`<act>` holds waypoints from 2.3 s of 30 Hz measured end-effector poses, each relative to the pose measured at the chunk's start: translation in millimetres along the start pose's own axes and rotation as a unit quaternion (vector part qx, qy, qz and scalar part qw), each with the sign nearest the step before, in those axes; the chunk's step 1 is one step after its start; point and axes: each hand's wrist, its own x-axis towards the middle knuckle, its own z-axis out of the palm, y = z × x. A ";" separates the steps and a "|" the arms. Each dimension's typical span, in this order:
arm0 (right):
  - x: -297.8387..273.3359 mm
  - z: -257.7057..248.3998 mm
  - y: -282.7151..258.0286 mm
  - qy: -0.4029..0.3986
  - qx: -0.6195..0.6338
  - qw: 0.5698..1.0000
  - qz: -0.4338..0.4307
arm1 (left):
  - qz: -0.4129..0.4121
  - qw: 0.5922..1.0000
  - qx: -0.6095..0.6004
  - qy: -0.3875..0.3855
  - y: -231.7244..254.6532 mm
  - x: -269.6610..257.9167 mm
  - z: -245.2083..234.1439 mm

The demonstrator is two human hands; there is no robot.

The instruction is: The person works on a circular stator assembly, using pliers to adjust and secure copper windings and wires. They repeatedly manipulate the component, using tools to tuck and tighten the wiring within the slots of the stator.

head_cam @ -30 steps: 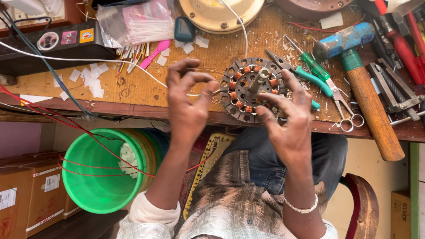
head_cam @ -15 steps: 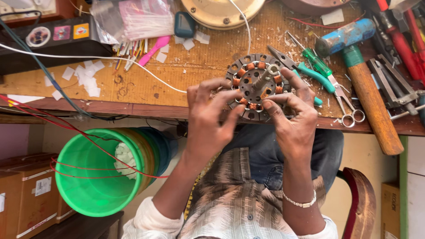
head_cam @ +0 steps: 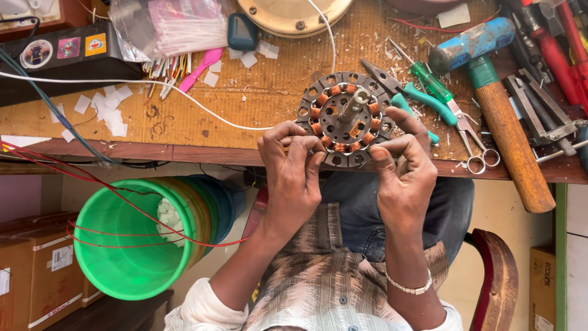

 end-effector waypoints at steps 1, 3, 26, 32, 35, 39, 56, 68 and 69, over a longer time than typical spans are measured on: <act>0.4 0.6 -1.2 0.007 0.001 1.000 0.005 | -0.003 1.000 0.008 -0.002 1.2 0.1 1.8; 2.5 0.4 -4.3 0.021 0.002 1.000 0.016 | 0.003 1.000 0.018 -0.008 5.1 0.4 4.9; 49.9 -121.0 -32.6 -0.120 -0.593 0.792 -0.081 | -0.077 0.993 -0.088 -0.002 -12.7 -25.6 -20.0; 48.6 -123.4 -19.3 -0.156 -0.597 0.779 -0.108 | 0.009 0.998 -0.037 -0.057 -11.7 -6.2 -3.5; 39.2 -138.8 -27.3 -0.093 -0.518 0.843 -0.108 | 0.012 0.997 -0.064 -0.041 -5.1 11.3 -3.6; 5.9 -151.3 2.9 0.051 -0.320 0.945 -0.043 | 0.021 0.992 -0.097 -0.081 -23.0 26.9 -12.6; -223.4 -139.8 115.9 0.136 0.240 0.822 0.499 | 0.011 0.999 -0.034 -0.034 -16.6 19.2 -7.4; -139.6 -89.7 23.2 0.033 0.120 0.967 0.222 | -0.002 0.997 -0.071 -0.003 -14.2 20.7 -21.9; -123.5 -72.1 14.4 0.021 0.097 0.975 0.196 | 0.029 0.998 -0.054 -0.003 -12.3 23.0 -23.6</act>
